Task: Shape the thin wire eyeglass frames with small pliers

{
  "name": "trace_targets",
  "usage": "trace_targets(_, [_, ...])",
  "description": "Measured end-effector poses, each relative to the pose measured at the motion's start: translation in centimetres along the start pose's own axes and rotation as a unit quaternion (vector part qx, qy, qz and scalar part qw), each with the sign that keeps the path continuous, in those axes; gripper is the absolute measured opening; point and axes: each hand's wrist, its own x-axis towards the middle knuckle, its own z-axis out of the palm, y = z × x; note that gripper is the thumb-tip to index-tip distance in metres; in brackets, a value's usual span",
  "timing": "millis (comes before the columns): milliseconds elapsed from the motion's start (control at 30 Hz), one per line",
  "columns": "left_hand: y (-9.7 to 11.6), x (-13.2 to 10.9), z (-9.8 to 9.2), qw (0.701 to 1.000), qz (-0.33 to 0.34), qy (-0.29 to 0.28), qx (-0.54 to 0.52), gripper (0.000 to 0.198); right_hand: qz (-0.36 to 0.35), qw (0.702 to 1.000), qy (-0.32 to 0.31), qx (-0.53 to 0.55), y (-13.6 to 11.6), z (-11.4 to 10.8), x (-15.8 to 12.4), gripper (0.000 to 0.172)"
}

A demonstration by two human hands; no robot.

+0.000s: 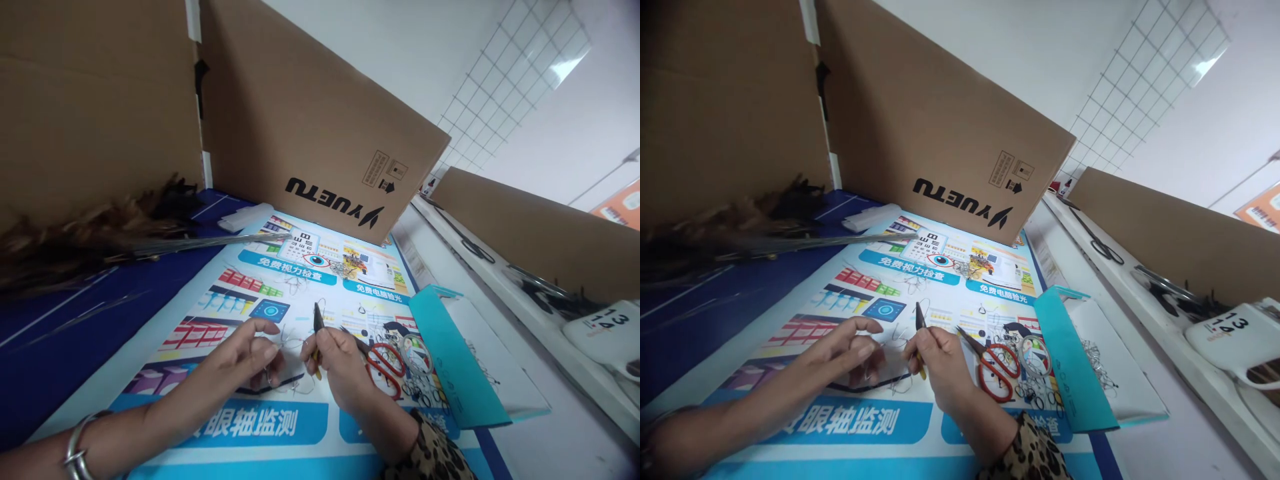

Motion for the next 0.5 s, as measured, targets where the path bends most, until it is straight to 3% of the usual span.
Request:
trace_targets(167, [-0.27, -0.01, 0.00, 0.999, -0.045, -0.009, -0.024, 0.032, -0.002, 1.000, -0.025, -0.003, -0.09, 0.26, -0.18, 0.040])
trace_targets(500, [-0.13, 0.04, -0.04, 0.999, -0.030, 0.006, 0.019, 0.029, 0.005, 1.000, -0.026, -0.013, 0.50, 0.36, -0.19, 0.040])
